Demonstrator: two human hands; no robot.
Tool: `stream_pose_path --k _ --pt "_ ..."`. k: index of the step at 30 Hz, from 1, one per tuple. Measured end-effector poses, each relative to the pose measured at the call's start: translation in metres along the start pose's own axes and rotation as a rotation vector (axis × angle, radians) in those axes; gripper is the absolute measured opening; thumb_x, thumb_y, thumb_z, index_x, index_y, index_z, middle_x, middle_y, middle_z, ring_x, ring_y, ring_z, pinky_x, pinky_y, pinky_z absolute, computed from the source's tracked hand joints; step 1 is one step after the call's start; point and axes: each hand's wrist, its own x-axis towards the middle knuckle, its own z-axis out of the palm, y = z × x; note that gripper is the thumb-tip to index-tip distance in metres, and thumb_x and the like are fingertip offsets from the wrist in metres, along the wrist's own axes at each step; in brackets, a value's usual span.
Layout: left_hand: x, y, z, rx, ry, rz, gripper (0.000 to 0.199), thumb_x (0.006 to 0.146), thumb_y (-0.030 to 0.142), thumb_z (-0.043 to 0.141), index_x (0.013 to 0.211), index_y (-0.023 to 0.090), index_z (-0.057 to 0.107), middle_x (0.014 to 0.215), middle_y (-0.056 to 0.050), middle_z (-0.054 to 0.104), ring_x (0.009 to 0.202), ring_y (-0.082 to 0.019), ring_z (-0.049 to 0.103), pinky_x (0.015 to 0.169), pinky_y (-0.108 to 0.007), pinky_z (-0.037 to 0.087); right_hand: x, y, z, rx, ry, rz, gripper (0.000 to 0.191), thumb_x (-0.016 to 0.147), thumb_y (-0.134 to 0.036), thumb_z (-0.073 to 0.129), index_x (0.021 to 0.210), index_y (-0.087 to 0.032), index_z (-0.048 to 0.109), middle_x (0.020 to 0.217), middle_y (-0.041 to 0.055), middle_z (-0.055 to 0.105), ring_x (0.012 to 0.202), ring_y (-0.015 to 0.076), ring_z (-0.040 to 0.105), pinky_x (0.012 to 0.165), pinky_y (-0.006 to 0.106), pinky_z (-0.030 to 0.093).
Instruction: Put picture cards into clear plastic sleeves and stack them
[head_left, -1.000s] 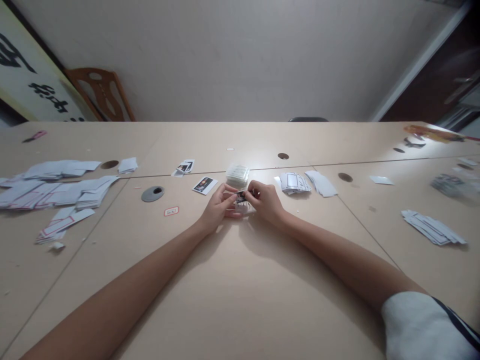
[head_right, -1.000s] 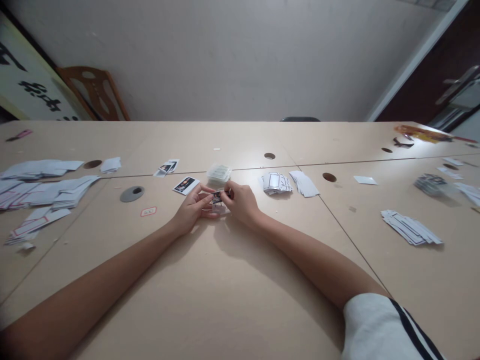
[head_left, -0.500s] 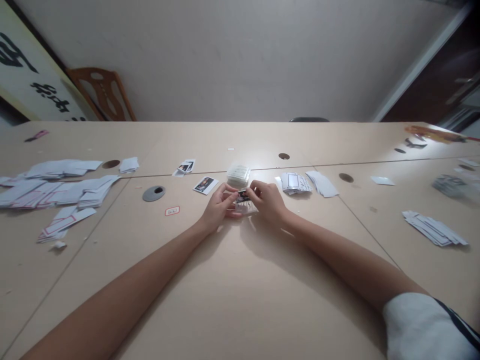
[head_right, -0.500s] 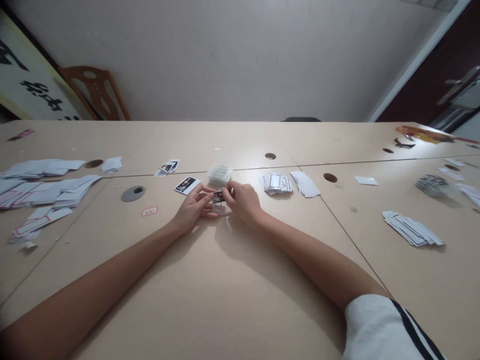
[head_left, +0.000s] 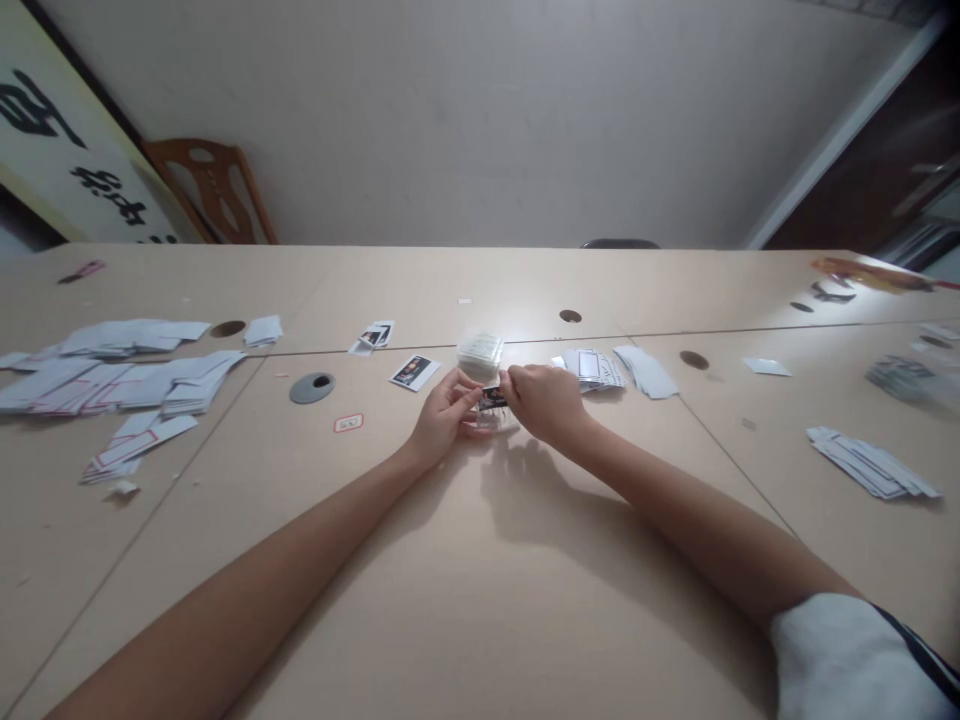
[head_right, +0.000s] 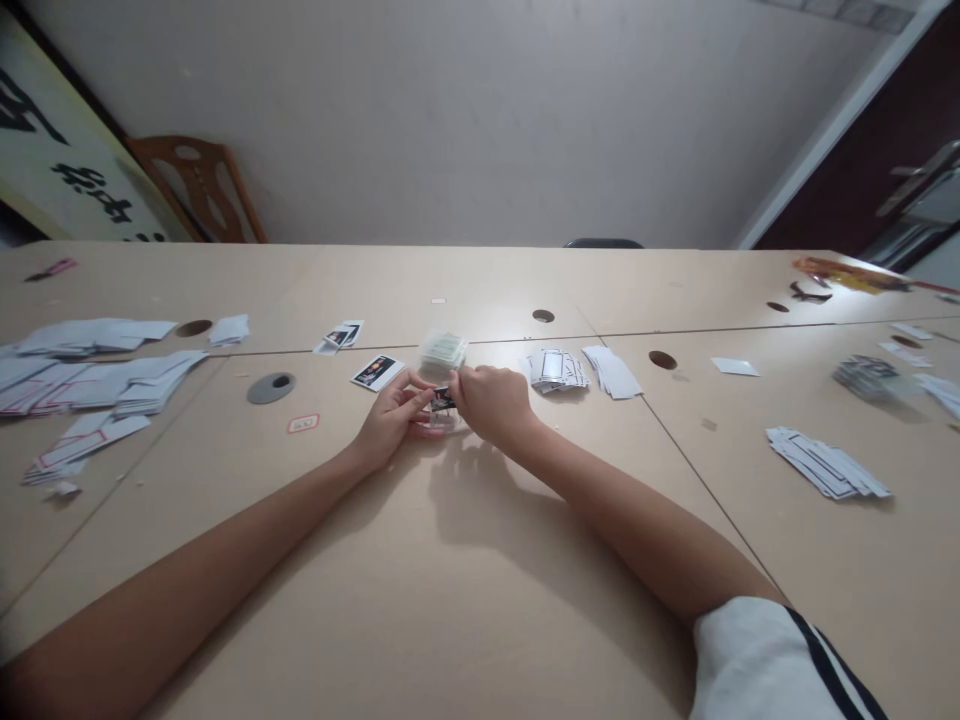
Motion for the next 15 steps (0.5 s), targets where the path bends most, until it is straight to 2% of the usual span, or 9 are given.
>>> stream_pose_path --k 5,7,12,15 --pt "0.001 -0.002 -0.003 -0.013 0.037 0.026 0.042 0.071 0.045 0.075 0.085 0.017 0.046 0.081 0.001 0.062 0.058 -0.012 0.064 0.052 -0.03 0.06 -0.001 0.002 0.002 -0.05 0.062 -0.032 0.042 0.095 -0.041 0.043 0.064 -0.015 0.055 0.058 0.0062 0.054 0.048 0.0091 0.04 0.053 0.025 0.018" --pt "0.001 -0.002 -0.005 -0.047 0.046 0.038 0.042 0.072 0.044 0.075 0.086 0.018 0.045 0.084 0.001 0.061 0.059 -0.014 0.066 0.053 -0.033 0.06 0.0 0.005 0.004 -0.012 0.085 -0.003 0.042 0.094 -0.046 0.046 0.065 -0.015 0.054 0.057 0.0053 0.054 0.048 0.0093 0.04 0.052 0.025 0.018" --pt "0.002 -0.002 -0.007 -0.103 0.013 0.035 0.042 0.074 0.043 0.074 0.088 0.018 0.043 0.092 -0.002 0.062 0.062 -0.017 0.068 0.053 -0.034 0.059 0.001 0.008 0.009 0.224 0.05 0.158 0.032 0.088 -0.05 0.056 0.084 -0.018 0.058 0.065 0.0033 0.061 0.057 0.0128 0.05 0.052 0.023 0.023" --pt "0.002 -0.003 -0.008 -0.107 0.012 0.037 0.041 0.075 0.043 0.073 0.089 0.018 0.044 0.092 -0.002 0.062 0.063 -0.018 0.069 0.054 -0.034 0.06 0.0 0.008 0.012 0.427 -0.008 0.197 0.03 0.089 -0.048 0.055 0.085 -0.018 0.06 0.072 0.0029 0.065 0.059 0.012 0.054 0.052 0.022 0.029"
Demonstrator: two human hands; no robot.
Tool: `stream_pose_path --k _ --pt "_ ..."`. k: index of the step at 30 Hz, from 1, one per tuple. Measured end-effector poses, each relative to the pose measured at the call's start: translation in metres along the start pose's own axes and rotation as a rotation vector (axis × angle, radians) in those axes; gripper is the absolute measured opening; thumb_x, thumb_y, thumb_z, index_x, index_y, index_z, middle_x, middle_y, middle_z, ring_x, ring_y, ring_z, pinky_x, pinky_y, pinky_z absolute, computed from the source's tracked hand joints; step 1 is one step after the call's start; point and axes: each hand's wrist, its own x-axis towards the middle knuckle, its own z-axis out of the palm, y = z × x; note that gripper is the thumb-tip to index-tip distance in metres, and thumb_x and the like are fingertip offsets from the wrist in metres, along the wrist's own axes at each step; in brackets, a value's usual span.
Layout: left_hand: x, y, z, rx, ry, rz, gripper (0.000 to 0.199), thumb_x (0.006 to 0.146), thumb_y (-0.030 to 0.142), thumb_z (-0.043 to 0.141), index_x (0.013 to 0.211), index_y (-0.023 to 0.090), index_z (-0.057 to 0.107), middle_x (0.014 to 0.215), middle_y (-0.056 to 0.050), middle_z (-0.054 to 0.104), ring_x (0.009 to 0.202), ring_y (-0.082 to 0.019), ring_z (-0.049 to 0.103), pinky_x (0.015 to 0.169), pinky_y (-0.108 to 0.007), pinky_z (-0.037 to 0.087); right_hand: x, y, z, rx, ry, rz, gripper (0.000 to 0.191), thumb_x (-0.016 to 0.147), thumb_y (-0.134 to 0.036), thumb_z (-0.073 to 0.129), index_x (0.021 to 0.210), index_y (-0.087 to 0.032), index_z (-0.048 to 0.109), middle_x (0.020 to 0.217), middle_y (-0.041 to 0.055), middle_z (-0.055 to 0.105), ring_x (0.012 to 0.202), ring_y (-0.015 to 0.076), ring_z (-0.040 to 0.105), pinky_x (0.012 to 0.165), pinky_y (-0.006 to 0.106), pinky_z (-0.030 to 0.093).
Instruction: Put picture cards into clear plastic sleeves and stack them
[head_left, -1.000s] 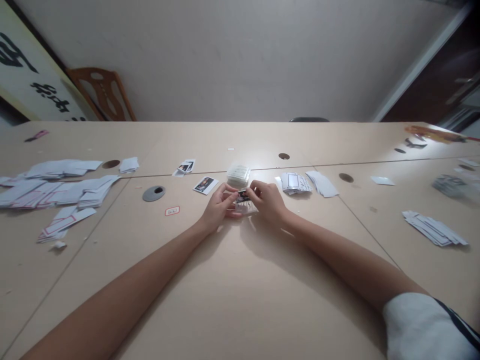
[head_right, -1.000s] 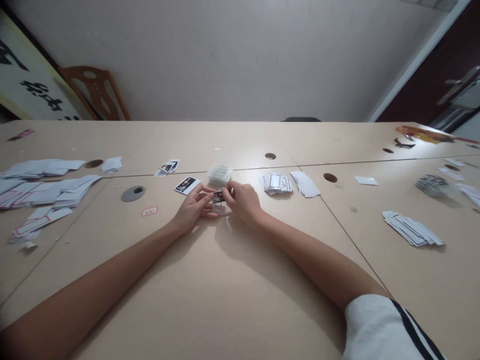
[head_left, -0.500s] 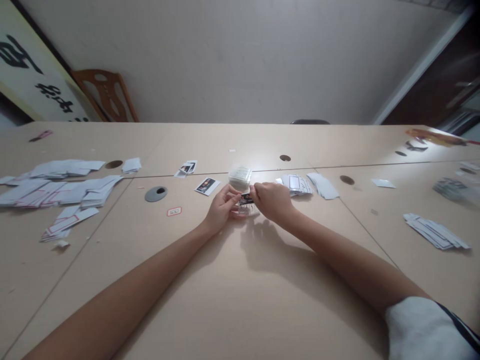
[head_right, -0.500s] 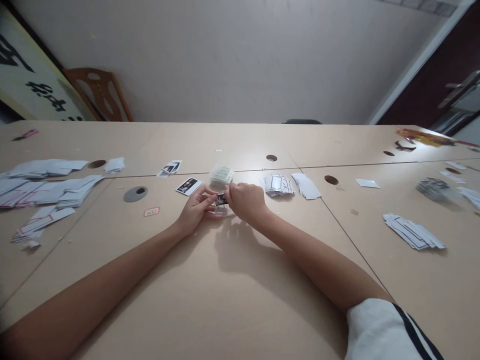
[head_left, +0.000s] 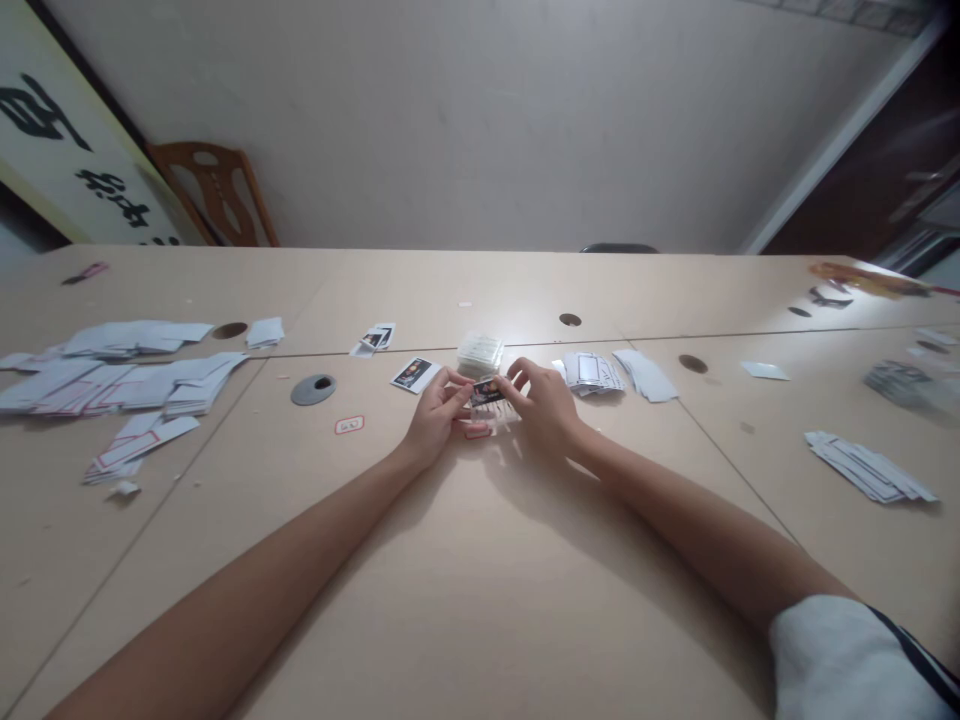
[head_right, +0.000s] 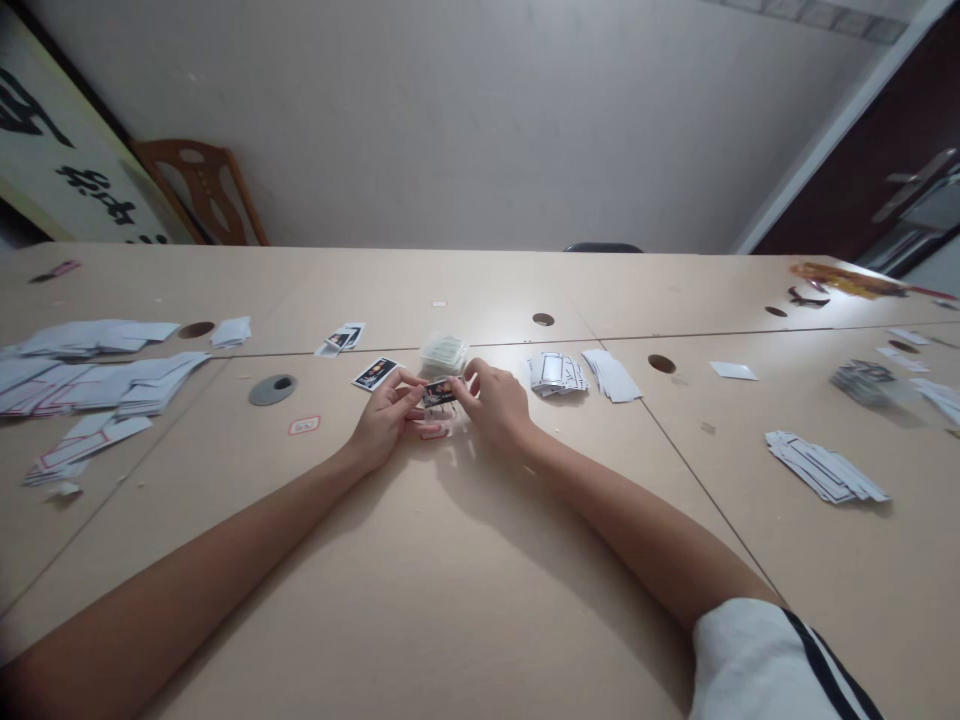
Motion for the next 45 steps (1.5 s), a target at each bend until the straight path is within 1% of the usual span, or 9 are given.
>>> stream_pose_path --k 4,10,15,20,25,29,34,40,45 --pt "0.0 -0.001 -0.001 -0.002 0.008 -0.007 0.041 0.074 0.043 0.073 0.09 0.019 0.044 0.092 -0.002 0.063 0.063 -0.017 0.069 0.054 -0.033 0.06 -0.001 0.005 0.004 0.199 -0.021 0.034 0.031 0.09 -0.045 0.054 0.081 -0.017 0.063 0.072 0.003 0.066 0.056 0.0107 0.056 0.051 0.021 0.035" --pt "0.003 0.0 -0.004 -0.011 0.019 -0.007 0.043 0.073 0.044 0.074 0.09 0.018 0.045 0.091 -0.002 0.064 0.061 -0.018 0.069 0.052 -0.035 0.06 0.002 0.01 0.009 0.379 -0.025 0.074 0.03 0.087 -0.043 0.056 0.081 -0.015 0.064 0.07 0.0028 0.065 0.05 0.0098 0.058 0.049 0.02 0.043" --pt "0.008 -0.003 -0.01 -0.001 0.076 0.013 0.044 0.071 0.045 0.075 0.089 0.018 0.046 0.091 -0.002 0.065 0.064 -0.019 0.071 0.049 -0.027 0.058 0.003 0.01 0.01 0.532 -0.094 0.113 0.029 0.083 -0.04 0.058 0.091 -0.013 0.066 0.071 0.0035 0.065 0.051 0.0111 0.061 0.048 0.021 0.047" --pt "0.011 -0.005 -0.013 -0.006 0.101 0.008 0.044 0.071 0.045 0.075 0.09 0.019 0.046 0.091 -0.001 0.065 0.062 -0.017 0.07 0.047 -0.025 0.057 0.005 0.013 0.011 0.625 -0.169 0.124 0.031 0.08 -0.039 0.061 0.096 -0.013 0.066 0.072 0.0038 0.066 0.052 0.011 0.061 0.051 0.022 0.05" --pt "0.011 -0.004 -0.014 0.038 0.084 0.034 0.04 0.074 0.045 0.073 0.089 0.019 0.047 0.085 0.0 0.064 0.058 -0.015 0.068 0.044 -0.022 0.055 0.007 0.015 0.012 0.709 -0.153 0.134 0.031 0.078 -0.044 0.063 0.086 -0.014 0.063 0.07 0.0018 0.063 0.051 0.0094 0.058 0.047 0.02 0.049" --pt "0.009 -0.004 -0.014 0.053 0.052 0.022 0.039 0.075 0.045 0.072 0.089 0.018 0.046 0.087 -0.001 0.064 0.061 -0.017 0.069 0.042 -0.022 0.054 0.008 0.015 0.011 0.735 -0.166 0.143 0.04 0.081 -0.053 0.059 0.077 -0.014 0.06 0.064 0.0008 0.059 0.051 0.0095 0.058 0.046 0.019 0.048" --pt "0.009 -0.005 -0.014 0.044 0.04 0.015 0.039 0.076 0.045 0.071 0.091 0.018 0.047 0.091 -0.003 0.065 0.063 -0.019 0.07 0.043 -0.022 0.054 0.008 0.016 0.011 0.72 -0.155 0.133 0.042 0.083 -0.055 0.058 0.074 -0.014 0.06 0.062 0.0009 0.058 0.051 0.0098 0.058 0.045 0.019 0.047" --pt "0.008 -0.005 -0.016 0.04 0.009 0.029 0.044 0.07 0.032 0.079 0.099 0.018 0.049 0.093 -0.006 0.068 0.076 -0.018 0.07 0.058 -0.026 0.058 0.007 0.018 0.014 0.735 -0.144 0.131 0.033 0.079 -0.046 0.063 0.089 -0.015 0.066 0.071 0.002 0.064 0.051 0.0091 0.057 0.048 0.021 0.049" --pt "0.009 -0.005 -0.017 -0.019 0.001 0.029 0.049 0.066 0.026 0.081 0.101 0.017 0.048 0.1 -0.007 0.067 0.08 -0.017 0.069 0.065 -0.028 0.059 0.008 0.018 0.013 0.802 -0.216 0.114 0.039 0.079 -0.044 0.063 0.105 -0.015 0.066 0.079 0.0043 0.067 0.055 0.0112 0.061 0.051 0.023 0.051"
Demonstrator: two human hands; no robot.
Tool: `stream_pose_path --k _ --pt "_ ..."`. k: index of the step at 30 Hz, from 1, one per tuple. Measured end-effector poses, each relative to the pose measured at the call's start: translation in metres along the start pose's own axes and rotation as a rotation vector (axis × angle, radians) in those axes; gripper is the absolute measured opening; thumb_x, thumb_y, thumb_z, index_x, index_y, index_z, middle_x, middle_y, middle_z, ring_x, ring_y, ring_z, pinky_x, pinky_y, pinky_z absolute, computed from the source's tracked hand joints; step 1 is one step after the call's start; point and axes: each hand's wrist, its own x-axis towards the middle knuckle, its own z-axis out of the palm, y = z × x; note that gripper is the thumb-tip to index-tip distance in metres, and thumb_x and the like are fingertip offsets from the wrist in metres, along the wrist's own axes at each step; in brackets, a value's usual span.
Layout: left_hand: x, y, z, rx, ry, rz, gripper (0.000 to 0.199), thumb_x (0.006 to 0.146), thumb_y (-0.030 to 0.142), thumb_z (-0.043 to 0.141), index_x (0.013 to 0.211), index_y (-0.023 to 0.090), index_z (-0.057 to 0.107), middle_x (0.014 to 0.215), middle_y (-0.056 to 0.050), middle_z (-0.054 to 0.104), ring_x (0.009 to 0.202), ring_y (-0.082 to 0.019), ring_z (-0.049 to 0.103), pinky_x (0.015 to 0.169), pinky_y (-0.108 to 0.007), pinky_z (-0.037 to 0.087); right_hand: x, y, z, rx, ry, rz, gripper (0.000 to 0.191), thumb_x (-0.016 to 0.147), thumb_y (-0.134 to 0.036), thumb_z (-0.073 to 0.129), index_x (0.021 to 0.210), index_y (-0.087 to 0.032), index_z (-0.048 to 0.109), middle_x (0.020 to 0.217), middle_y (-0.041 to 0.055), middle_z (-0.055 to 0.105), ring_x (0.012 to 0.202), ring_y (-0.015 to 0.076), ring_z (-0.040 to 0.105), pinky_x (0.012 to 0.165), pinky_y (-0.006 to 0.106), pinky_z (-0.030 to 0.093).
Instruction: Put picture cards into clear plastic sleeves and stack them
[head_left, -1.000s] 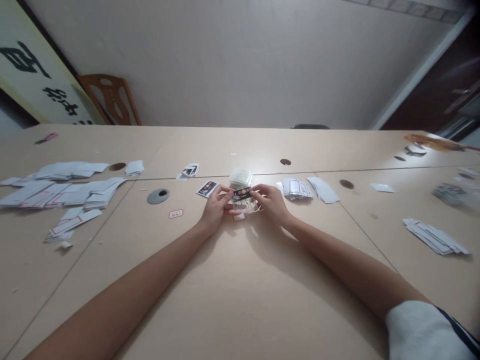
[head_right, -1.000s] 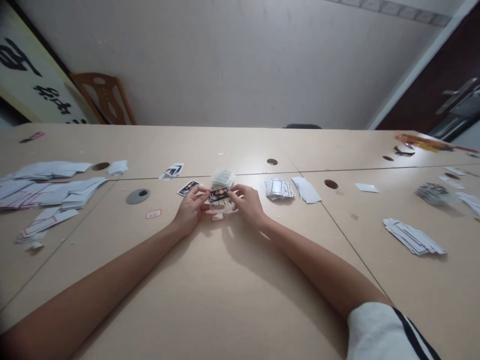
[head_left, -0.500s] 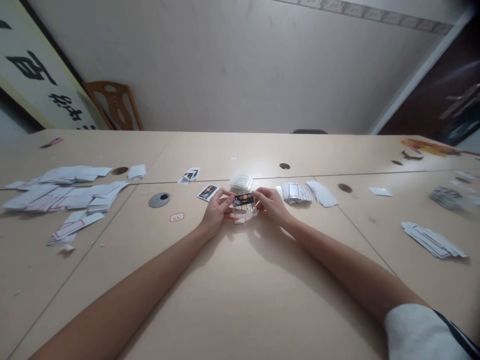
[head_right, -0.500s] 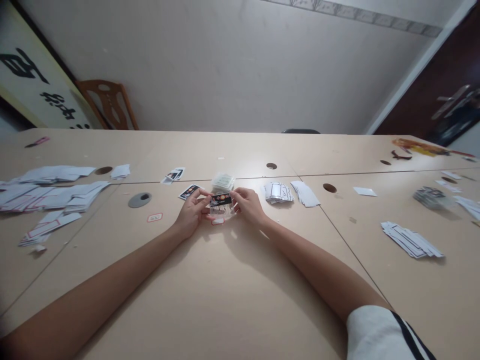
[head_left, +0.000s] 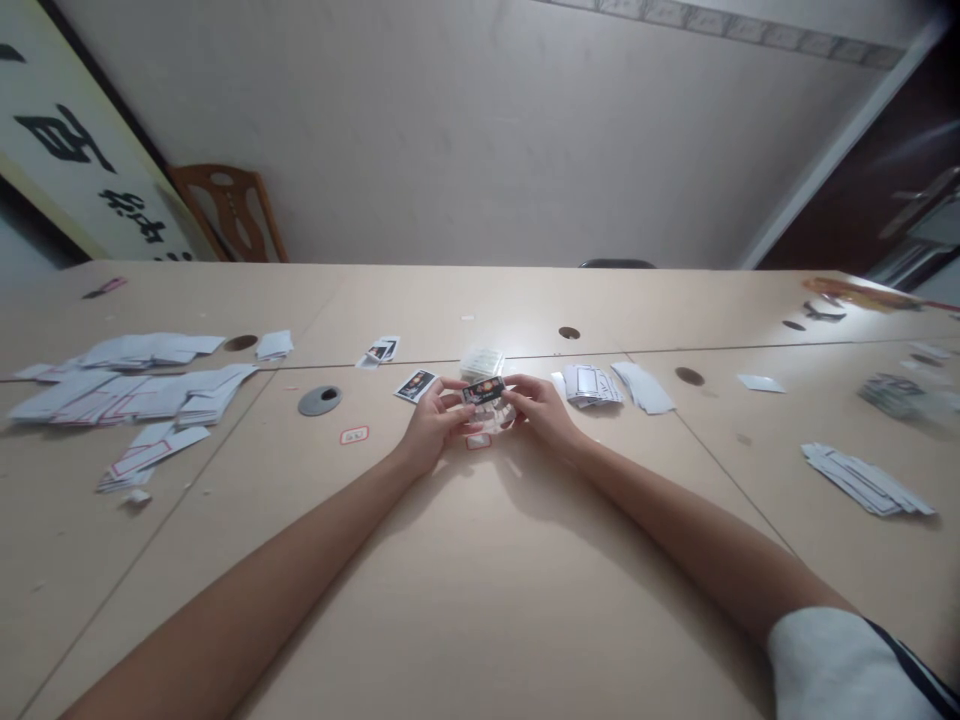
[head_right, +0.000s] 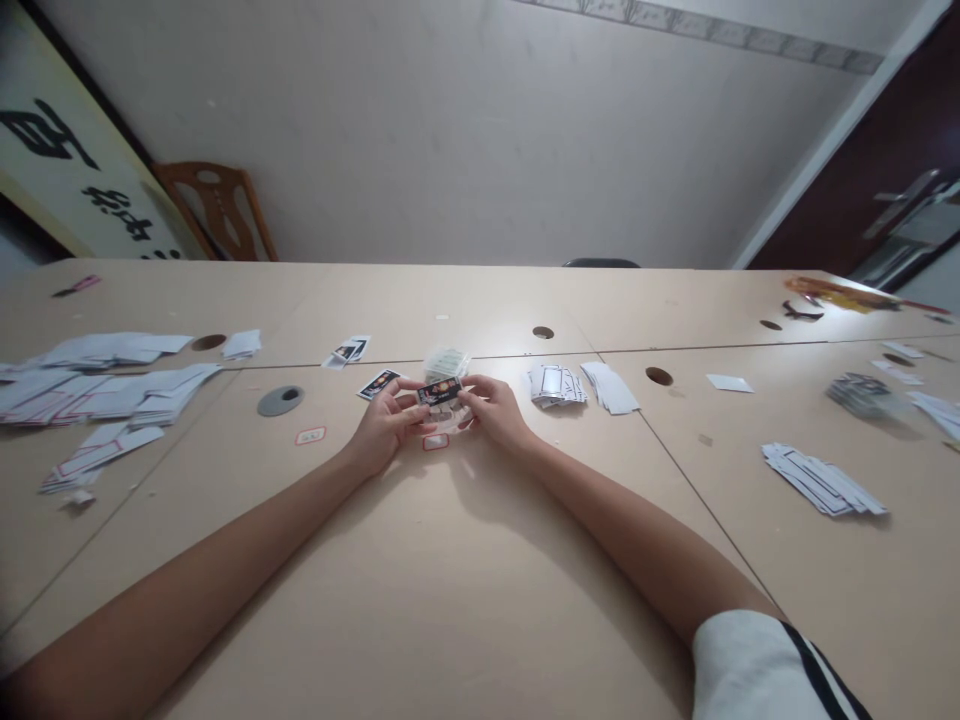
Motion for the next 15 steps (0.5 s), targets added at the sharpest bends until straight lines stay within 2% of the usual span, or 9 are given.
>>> stream_pose_path --k 5,9,11,15 --pt "0.002 -0.001 0.001 -0.017 0.003 0.014 0.046 0.069 0.03 0.079 0.1 0.018 0.047 0.101 -0.005 0.066 0.078 -0.014 0.067 0.067 -0.03 0.06 -0.008 -0.005 0.007 -0.115 0.057 -0.028 0.044 0.083 -0.045 0.06 0.116 -0.017 0.063 0.092 0.0069 0.068 0.062 0.0133 0.064 0.056 0.026 0.052" --pt "-0.001 0.001 0.003 0.042 0.0 0.048 0.048 0.07 0.035 0.078 0.101 0.02 0.045 0.106 -0.006 0.065 0.081 -0.018 0.068 0.06 -0.029 0.059 -0.016 -0.01 0.019 -0.284 0.049 -0.104 0.061 0.074 -0.045 0.073 0.126 -0.02 0.055 0.101 0.0069 0.067 0.072 0.0153 0.064 0.062 0.027 0.052" --pt "-0.002 0.004 0.004 0.087 -0.009 0.054 0.05 0.069 0.035 0.079 0.102 0.021 0.044 0.106 -0.006 0.064 0.08 -0.019 0.069 0.059 -0.03 0.059 -0.017 -0.011 0.023 -0.352 0.051 -0.161 0.066 0.071 -0.044 0.076 0.127 -0.021 0.052 0.108 0.0081 0.064 0.082 0.0177 0.064 0.069 0.03 0.054" --pt "-0.005 0.006 0.006 0.153 -0.042 0.066 0.051 0.069 0.037 0.079 0.102 0.021 0.044 0.1 -0.004 0.065 0.075 -0.017 0.068 0.064 -0.03 0.058 -0.018 -0.012 0.023 -0.519 0.171 -0.192 0.069 0.071 -0.047 0.076 0.129 -0.02 0.051 0.113 0.011 0.057 0.102 0.024 0.059 0.087 0.039 0.052"
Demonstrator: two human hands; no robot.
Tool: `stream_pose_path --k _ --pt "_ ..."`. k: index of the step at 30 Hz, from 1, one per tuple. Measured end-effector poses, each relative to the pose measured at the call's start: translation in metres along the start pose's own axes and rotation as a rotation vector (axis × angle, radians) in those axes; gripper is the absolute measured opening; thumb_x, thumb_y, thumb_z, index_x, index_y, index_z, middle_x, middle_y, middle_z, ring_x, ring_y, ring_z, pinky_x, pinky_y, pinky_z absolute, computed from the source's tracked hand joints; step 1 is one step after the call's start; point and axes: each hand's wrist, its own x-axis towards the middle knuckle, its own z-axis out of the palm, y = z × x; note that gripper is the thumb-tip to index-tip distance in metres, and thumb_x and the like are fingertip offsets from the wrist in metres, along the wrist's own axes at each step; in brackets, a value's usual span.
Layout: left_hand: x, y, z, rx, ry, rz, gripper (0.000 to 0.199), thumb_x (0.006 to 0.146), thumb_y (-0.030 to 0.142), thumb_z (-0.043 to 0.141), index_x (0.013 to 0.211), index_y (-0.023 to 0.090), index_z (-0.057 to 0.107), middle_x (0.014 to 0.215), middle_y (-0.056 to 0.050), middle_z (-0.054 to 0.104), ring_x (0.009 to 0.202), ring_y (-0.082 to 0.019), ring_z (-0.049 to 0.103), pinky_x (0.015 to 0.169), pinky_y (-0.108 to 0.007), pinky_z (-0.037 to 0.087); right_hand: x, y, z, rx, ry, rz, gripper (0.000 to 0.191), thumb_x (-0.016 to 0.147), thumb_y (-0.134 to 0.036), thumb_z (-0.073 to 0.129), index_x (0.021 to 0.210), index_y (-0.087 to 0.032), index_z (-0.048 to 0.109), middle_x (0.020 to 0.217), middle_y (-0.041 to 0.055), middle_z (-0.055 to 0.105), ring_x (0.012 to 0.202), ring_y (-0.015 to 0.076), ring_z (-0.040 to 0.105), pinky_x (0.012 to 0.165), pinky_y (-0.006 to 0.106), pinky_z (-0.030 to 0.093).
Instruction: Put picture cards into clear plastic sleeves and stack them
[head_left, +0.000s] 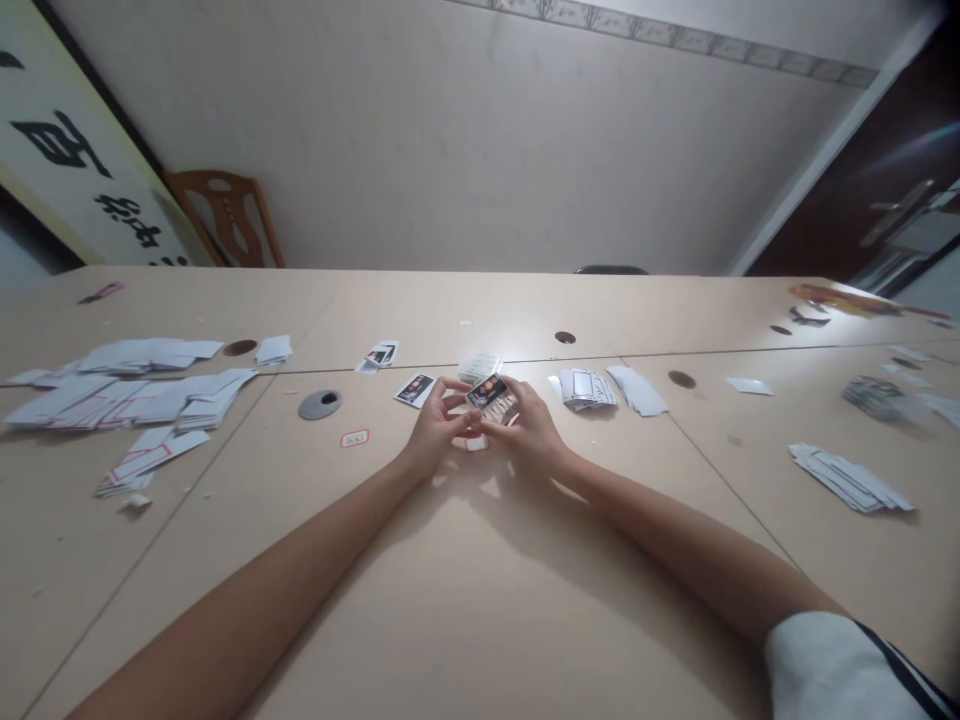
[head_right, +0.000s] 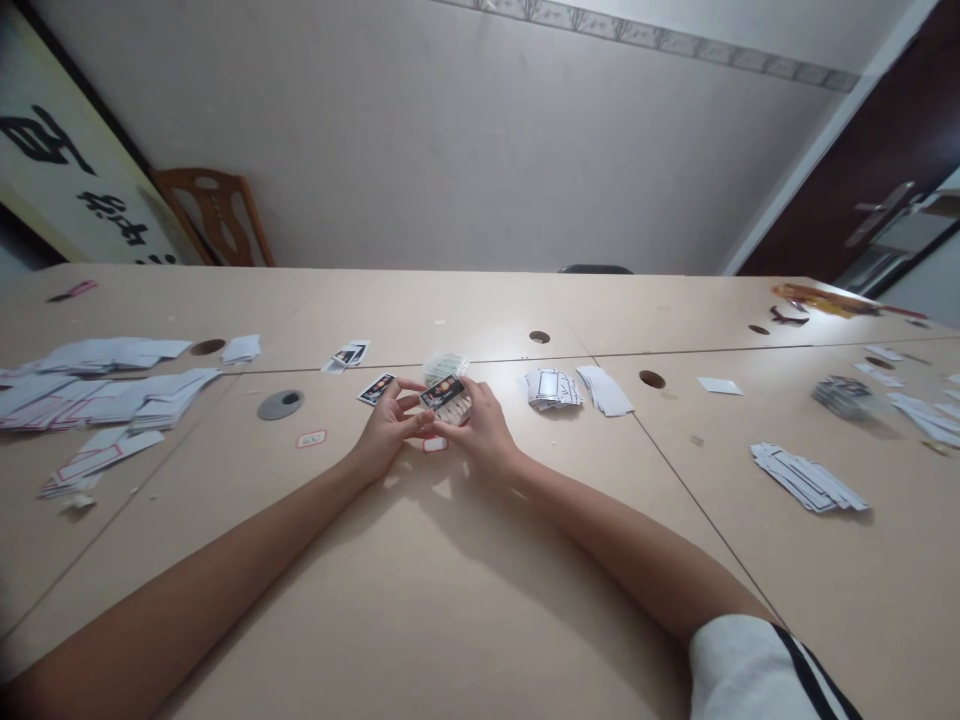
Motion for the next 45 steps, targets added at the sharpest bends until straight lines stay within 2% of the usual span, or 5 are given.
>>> stream_pose_path --k 7,13,23,35,45 --pt "-0.001 -0.005 0.006 0.144 -0.124 0.024 0.044 0.07 0.04 0.077 0.099 0.019 0.051 0.098 -0.006 0.065 0.088 -0.019 0.066 0.072 -0.03 0.054 -0.021 0.008 -0.041 -0.072 0.001 0.01 0.075 0.073 -0.054 0.072 0.138 -0.023 0.047 0.114 0.0131 0.051 0.097 0.0256 0.058 0.073 0.038 0.056" --pt "0.012 0.005 -0.021 0.937 0.276 0.29 0.01 0.083 0.024 0.059 0.091 0.018 0.058 0.093 -0.007 0.064 0.092 -0.022 0.06 0.088 -0.039 0.044 -0.048 0.034 -0.136 -0.235 0.312 0.239 0.091 0.07 -0.066 0.067 0.14 -0.016 0.041 0.111 0.0168 0.06 0.074 0.0229 0.063 0.059 0.035 0.053" --pt "0.022 -0.002 -0.056 1.471 0.411 0.0 0.038 0.086 0.037 0.053 0.118 0.019 0.063 0.122 -0.018 0.06 0.114 -0.037 0.05 0.091 -0.052 0.04 -0.078 0.103 -0.237 -0.85 0.271 0.843 0.098 0.063 -0.069 0.066 0.141 -0.015 0.041 0.093 0.0299 0.065 0.083 0.0459 0.064 0.058 0.049 0.042" --pt "0.028 -0.012 -0.074 1.211 0.511 0.179 0.032 0.069 0.027 0.073 0.1 0.027 0.074 0.106 -0.01 0.072 0.102 -0.033 0.061 0.088 -0.045 0.044 -0.086 0.119 -0.237 -0.884 0.212 0.772 0.099 0.067 -0.073 0.06 0.143 -0.015 0.037 0.113 0.0277 0.06 0.103 0.0478 0.058 0.073 0.057 0.046" --pt "0.017 0.009 -0.046 1.019 0.438 0.427 0.026 0.083 0.029 0.061 0.107 0.023 0.071 0.112 -0.007 0.07 0.109 -0.025 0.06 0.099 -0.04 0.04 -0.061 0.029 -0.137 -0.348 0.242 -0.04 0.044 0.085 -0.052 0.057 0.113 -0.019 0.056 0.114 0.0148 0.059 0.106 0.0282 0.058 0.083 0.044 0.053"
